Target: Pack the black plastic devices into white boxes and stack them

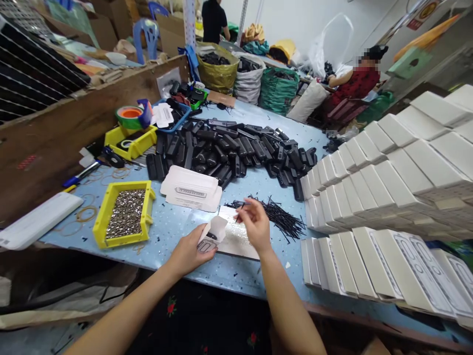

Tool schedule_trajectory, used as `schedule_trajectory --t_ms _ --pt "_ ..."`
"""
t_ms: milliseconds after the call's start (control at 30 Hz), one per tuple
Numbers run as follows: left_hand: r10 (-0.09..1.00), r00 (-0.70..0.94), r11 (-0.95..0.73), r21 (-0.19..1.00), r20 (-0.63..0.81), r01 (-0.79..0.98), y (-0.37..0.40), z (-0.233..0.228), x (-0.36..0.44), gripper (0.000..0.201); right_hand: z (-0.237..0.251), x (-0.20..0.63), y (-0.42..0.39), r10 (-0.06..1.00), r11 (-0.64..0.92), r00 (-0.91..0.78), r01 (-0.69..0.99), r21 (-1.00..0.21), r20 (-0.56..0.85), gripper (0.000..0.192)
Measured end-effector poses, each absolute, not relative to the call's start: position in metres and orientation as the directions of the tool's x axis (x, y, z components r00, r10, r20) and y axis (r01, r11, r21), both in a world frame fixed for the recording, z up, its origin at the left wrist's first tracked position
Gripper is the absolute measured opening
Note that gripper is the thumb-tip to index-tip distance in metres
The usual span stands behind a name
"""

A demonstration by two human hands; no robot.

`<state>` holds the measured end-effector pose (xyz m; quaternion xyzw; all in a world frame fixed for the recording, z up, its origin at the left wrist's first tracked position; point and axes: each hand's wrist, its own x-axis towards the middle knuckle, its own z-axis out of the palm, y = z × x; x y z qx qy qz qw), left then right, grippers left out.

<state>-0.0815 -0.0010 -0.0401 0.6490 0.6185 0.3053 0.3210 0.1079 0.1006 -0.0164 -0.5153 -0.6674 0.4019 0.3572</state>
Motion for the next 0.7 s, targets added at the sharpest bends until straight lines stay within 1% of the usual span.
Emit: schedule_trajectory --t_ms 33,67,133,167,200,233,267,300,333,367,400,467,500,567,633,700 --pt "0.999 0.053 -0.032 0.788 -0.002 0.615 -0.002 -0.042 -0.081 0.058 -0.015 0.103 0.080 0.973 0.163 -0.212 0.339 -0.926 0.094 0.037" --pt "0.999 0.053 -0.031 0.782 -0.002 0.622 -0.002 -0.044 -0.080 0.066 -0.014 0.099 0.063 0.966 0.199 -0.221 0.315 -0.928 0.132 0.034" --pt "0.999 0.050 -0.044 0.777 0.017 0.628 -0.004 -0.049 -0.080 0.078 -0.016 0.094 0.041 0.940 0.300 -0.270 0.367 -0.881 0.208 0.024" --pt "0.998 0.051 -0.065 0.778 0.043 0.625 -0.004 -0.051 -0.080 0.077 -0.018 0.093 0.036 0.929 0.336 -0.285 0.391 -0.857 0.234 0.022" --pt "0.995 0.061 -0.096 0.779 0.074 0.619 -0.004 -0.053 -0.080 0.071 -0.021 0.092 0.033 0.931 0.338 -0.273 0.394 -0.855 0.242 0.022" --pt "0.991 0.080 -0.133 0.781 0.107 0.610 -0.004 -0.055 -0.081 0.060 -0.025 0.092 0.033 0.946 0.300 -0.237 0.367 -0.881 0.224 0.026" --pt "0.986 0.107 -0.167 0.781 0.129 0.602 -0.004 -0.056 -0.081 0.049 -0.028 0.091 0.035 0.964 0.229 -0.204 0.309 -0.923 0.171 0.032" --pt "0.982 0.131 -0.186 0.781 0.134 0.596 -0.003 -0.057 -0.080 0.043 -0.032 0.090 0.036 0.976 0.145 -0.194 0.232 -0.962 0.101 0.040" --pt "0.982 0.145 -0.186 0.785 0.123 0.591 -0.002 -0.056 -0.079 0.043 -0.036 0.089 0.037 0.976 0.073 -0.216 0.153 -0.985 0.039 0.048" --pt "0.984 0.148 -0.167 0.796 0.099 0.581 -0.001 -0.055 -0.077 0.051 -0.038 0.086 0.038 0.963 0.037 -0.270 0.092 -0.995 0.011 0.054" --pt "0.988 0.143 -0.133 0.814 0.062 0.565 0.000 -0.052 -0.076 0.064 -0.040 0.084 0.038 0.941 0.042 -0.337 0.055 -0.998 0.021 0.059" --pt "0.993 0.118 -0.042 0.846 -0.025 0.531 0.003 -0.045 -0.072 0.090 -0.042 0.079 0.036 0.901 0.120 -0.424 0.035 -0.992 0.094 0.059" --pt "0.992 0.105 0.002 0.851 -0.068 0.526 0.004 -0.041 -0.070 0.098 -0.042 0.077 0.035 0.892 0.148 -0.437 0.042 -0.988 0.115 0.057" --pt "0.987 0.091 0.064 0.833 -0.135 0.550 0.006 -0.035 -0.067 0.102 -0.041 0.075 0.034 0.901 0.133 -0.425 0.073 -0.988 0.089 0.051" --pt "0.984 0.088 0.077 0.813 -0.156 0.577 0.008 -0.032 -0.067 0.100 -0.041 0.075 0.033 0.924 0.137 -0.373 0.122 -0.983 0.083 0.048" --pt "0.983 0.113 0.058 0.827 -0.145 0.558 0.007 -0.032 -0.069 0.097 -0.041 0.077 0.032 0.909 0.280 -0.370 0.198 -0.939 0.193 0.049"
